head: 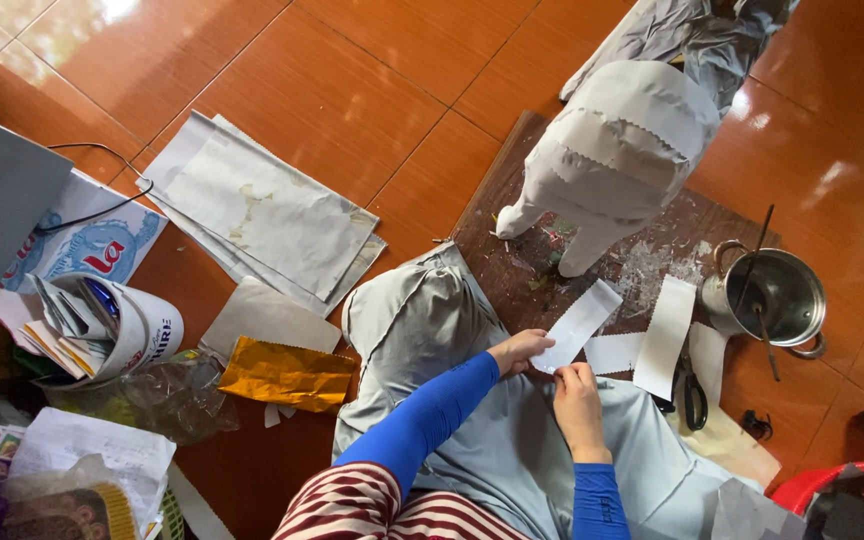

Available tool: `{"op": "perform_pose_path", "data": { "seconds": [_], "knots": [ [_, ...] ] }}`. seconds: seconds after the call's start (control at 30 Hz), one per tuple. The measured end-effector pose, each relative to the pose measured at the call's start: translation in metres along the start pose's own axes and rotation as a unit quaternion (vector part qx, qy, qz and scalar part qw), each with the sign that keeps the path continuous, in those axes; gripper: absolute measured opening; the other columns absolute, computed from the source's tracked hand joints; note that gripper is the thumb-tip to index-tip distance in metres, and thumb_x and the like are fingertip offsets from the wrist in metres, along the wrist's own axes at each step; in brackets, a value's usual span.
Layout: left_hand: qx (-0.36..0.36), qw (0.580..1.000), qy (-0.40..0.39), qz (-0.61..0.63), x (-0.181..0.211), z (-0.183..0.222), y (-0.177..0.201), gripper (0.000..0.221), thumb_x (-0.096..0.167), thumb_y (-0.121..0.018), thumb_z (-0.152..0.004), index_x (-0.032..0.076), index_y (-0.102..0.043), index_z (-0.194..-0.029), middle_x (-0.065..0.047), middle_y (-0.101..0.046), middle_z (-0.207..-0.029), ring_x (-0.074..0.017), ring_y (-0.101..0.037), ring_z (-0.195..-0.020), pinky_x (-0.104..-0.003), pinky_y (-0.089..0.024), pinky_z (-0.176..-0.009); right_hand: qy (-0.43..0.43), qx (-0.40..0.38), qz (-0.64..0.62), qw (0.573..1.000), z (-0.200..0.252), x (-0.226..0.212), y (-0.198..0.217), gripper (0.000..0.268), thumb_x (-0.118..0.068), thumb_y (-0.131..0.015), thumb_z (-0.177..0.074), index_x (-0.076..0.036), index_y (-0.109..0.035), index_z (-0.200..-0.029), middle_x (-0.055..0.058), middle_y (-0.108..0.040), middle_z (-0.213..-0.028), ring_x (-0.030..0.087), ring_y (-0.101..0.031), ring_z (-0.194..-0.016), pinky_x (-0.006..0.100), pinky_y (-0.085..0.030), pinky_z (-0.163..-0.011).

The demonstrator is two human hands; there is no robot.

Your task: Applying paper strips with glue to a structural frame to create a paper sculpture.

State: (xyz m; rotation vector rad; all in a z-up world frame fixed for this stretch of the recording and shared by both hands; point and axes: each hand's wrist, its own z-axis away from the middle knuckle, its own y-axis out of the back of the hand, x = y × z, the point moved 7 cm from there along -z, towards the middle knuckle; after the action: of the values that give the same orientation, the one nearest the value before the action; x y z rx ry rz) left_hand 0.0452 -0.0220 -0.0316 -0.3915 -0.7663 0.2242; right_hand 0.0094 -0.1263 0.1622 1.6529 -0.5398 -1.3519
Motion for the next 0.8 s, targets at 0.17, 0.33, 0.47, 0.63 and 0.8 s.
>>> {"op": "perform_pose_path", "data": {
  "seconds": [0.17, 0.33, 0.47, 0.63, 0.8],
  "knots": [
    [0.003, 0.999, 0.017, 0.047, 0.015, 0.023, -0.013, 0.039, 0.033, -0.059, -0.100, 0.008, -0.056, -0.130, -0.006, -0.065, -0.104, -0.0158, -0.065, -0.082, -0.032, -0.052, -0.052, 0.016, 0.029, -0.023, 0.999, 0.000, 0.006, 0.003, 0.008, -0.007, -0.066, -0.092, -0.003, -0.069, -0.098, 0.013, -0.063, -0.107, 0.036, -0.064, -0.099, 0.045, -0.054, -0.083],
    [0.088, 0.990, -0.068, -0.092, 0.006, -0.001, 0.006, 0.053, 0.041, -0.063, -0.105, 0.008, -0.051, -0.145, -0.013, -0.065, -0.119, -0.0189, -0.062, -0.092, -0.030, -0.048, -0.064, 0.010, 0.079, -0.021, 0.997, -0.001, 0.017, 0.013, 0.008, -0.008, -0.067, -0.093, -0.004, -0.070, -0.099, 0.015, -0.062, -0.106, 0.036, -0.064, -0.096, 0.044, -0.054, -0.082],
    [0.154, 0.938, -0.231, -0.208, 0.047, 0.031, 0.000, 0.043, 0.030, -0.062, -0.101, 0.009, -0.062, -0.138, -0.019, -0.073, -0.115, -0.0238, -0.071, -0.094, -0.032, -0.057, -0.080, -0.024, 0.099, -0.021, 0.995, 0.001, 0.020, 0.023, 0.008, -0.008, -0.067, -0.095, -0.003, -0.070, -0.100, 0.015, -0.063, -0.106, 0.035, -0.066, -0.089, 0.043, -0.054, -0.077],
    [0.064, 0.850, -0.402, -0.336, 0.113, 0.106, -0.031, 0.040, 0.025, -0.073, -0.089, 0.008, -0.069, -0.125, -0.022, -0.065, -0.124, -0.0344, -0.063, -0.111, -0.040, -0.054, -0.093, 0.007, 0.132, -0.017, 0.991, 0.000, 0.012, 0.031, 0.010, -0.008, -0.066, -0.096, -0.001, -0.071, -0.103, 0.015, -0.064, -0.105, 0.034, -0.066, -0.088, 0.042, -0.054, -0.075],
    [0.053, 0.709, -0.529, -0.462, 0.122, 0.113, -0.033, 0.024, 0.024, -0.080, -0.083, 0.011, -0.073, -0.102, -0.014, -0.069, -0.126, -0.0313, -0.063, -0.122, -0.042, -0.053, -0.104, 0.051, 0.139, -0.090, 0.985, -0.008, -0.020, 0.059, 0.014, -0.014, -0.066, -0.099, -0.005, -0.069, -0.110, 0.011, -0.064, -0.107, 0.023, -0.068, -0.088, 0.034, -0.058, -0.074]
  ]
}}
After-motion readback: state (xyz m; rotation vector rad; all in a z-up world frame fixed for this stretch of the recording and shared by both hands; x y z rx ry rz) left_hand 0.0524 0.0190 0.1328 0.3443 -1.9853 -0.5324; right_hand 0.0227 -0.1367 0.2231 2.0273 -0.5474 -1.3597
